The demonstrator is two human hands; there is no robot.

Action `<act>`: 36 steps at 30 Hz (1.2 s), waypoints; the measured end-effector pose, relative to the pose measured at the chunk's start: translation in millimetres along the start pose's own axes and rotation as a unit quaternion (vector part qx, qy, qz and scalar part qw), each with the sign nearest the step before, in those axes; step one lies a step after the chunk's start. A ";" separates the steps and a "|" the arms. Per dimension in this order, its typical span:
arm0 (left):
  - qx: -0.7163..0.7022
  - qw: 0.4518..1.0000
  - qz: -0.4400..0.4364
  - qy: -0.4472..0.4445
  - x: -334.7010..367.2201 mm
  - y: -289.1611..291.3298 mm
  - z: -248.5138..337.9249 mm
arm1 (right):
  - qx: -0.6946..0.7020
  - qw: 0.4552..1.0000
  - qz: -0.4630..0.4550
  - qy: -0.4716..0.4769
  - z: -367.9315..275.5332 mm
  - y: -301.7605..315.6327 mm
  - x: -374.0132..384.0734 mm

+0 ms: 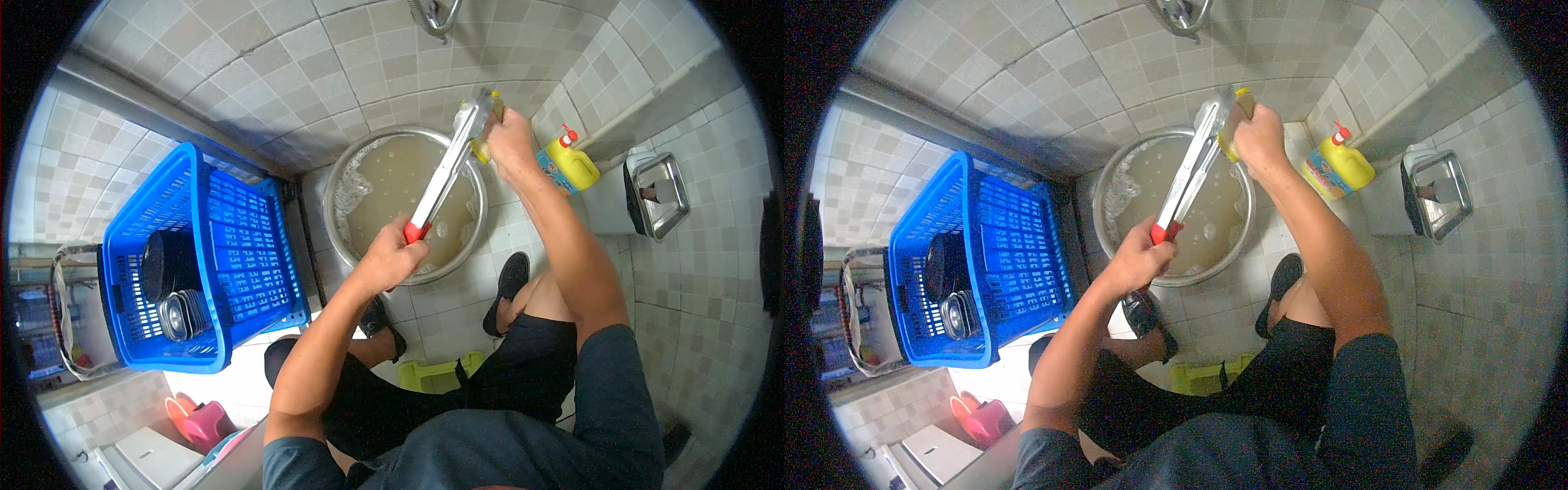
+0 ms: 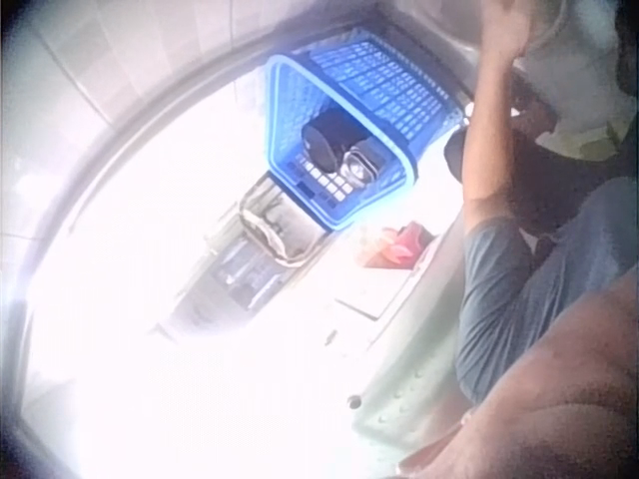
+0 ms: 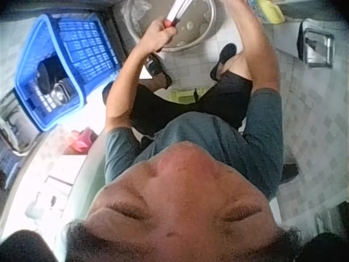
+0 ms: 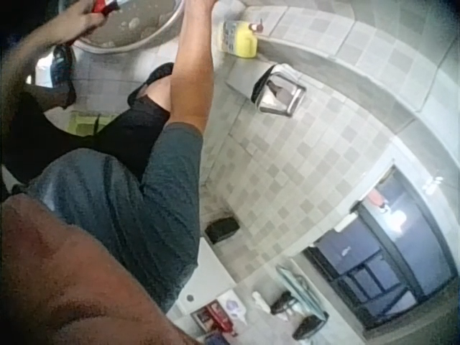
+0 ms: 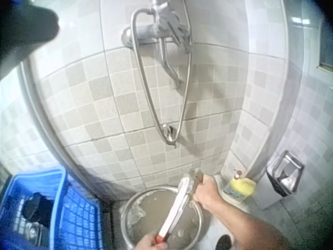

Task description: The person washes various metal kitchen utensils including a tray, a cleaver, and tongs using a yellow sponge in a large basin of soapy water.

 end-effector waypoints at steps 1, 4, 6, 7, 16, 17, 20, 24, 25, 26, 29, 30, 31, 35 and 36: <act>0.000 1.000 0.001 0.001 2.4 -1.6 -9.9 | 0.027 0.999 -0.014 -0.042 9.2 -7.5 -7.1; 0.073 0.994 0.070 -0.039 11.1 2.3 -23.4 | 0.030 0.988 -0.061 -0.138 36.7 -42.0 -46.0; 0.085 0.988 0.123 -0.029 15.0 10.1 -17.0 | 0.008 0.979 -0.102 -0.175 57.2 -59.9 -79.2; 0.088 0.987 0.131 -0.023 14.7 19.2 -23.5 | -0.012 0.965 -0.124 -0.230 48.8 -79.3 -108.0; 0.138 0.981 0.120 -0.063 1.1 -0.9 1.2 | 0.114 0.977 -0.042 -0.175 28.4 -44.4 -49.2; 0.145 0.979 0.129 -0.061 -2.8 -0.7 0.4 | 0.116 0.977 -0.040 -0.173 34.0 -42.5 -39.7; 0.164 0.976 0.125 -0.064 -7.5 -6.5 10.4 | 0.064 0.996 0.000 -0.057 18.3 -16.0 -5.8; 0.191 0.972 0.132 -0.030 -16.9 0.8 0.8 | 0.139 0.975 0.101 -0.138 -8.6 12.6 9.0; 0.195 0.969 0.147 -0.035 -19.0 6.9 -3.4 | 0.222 0.958 0.108 -0.144 -23.0 11.4 4.1; 0.193 0.969 0.150 -0.039 -14.4 7.6 -4.5 | 0.220 0.960 0.106 -0.140 -26.6 18.5 3.1; 0.167 0.967 0.191 -0.011 -7.3 18.0 -3.4 | 0.331 0.923 -0.052 -0.189 -26.6 -7.3 -14.2; 0.163 0.967 0.197 -0.008 -4.6 22.1 -5.7 | 0.330 0.923 -0.060 -0.192 -26.4 -14.4 -25.9; 0.155 0.968 0.198 -0.008 -0.8 24.6 -10.4 | 0.338 0.912 -0.092 -0.214 -23.4 -30.3 -40.8; 0.149 0.969 0.197 -0.009 10.3 25.0 -10.8 | 0.270 0.900 -0.189 -0.286 1.7 -77.5 -103.3; 0.145 0.970 0.194 -0.003 13.3 24.6 -11.2 | 0.239 0.899 -0.206 -0.302 4.5 -88.9 -123.6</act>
Point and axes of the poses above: each hand's wrist, its own x-axis towards the middle knuckle, its own y-axis out of the back of the hand, z = x × y, the point moved 9 cm from there along x, towards the middle knuckle, and after that the axes turned 9 degrees about x, right-handed, at the moved point
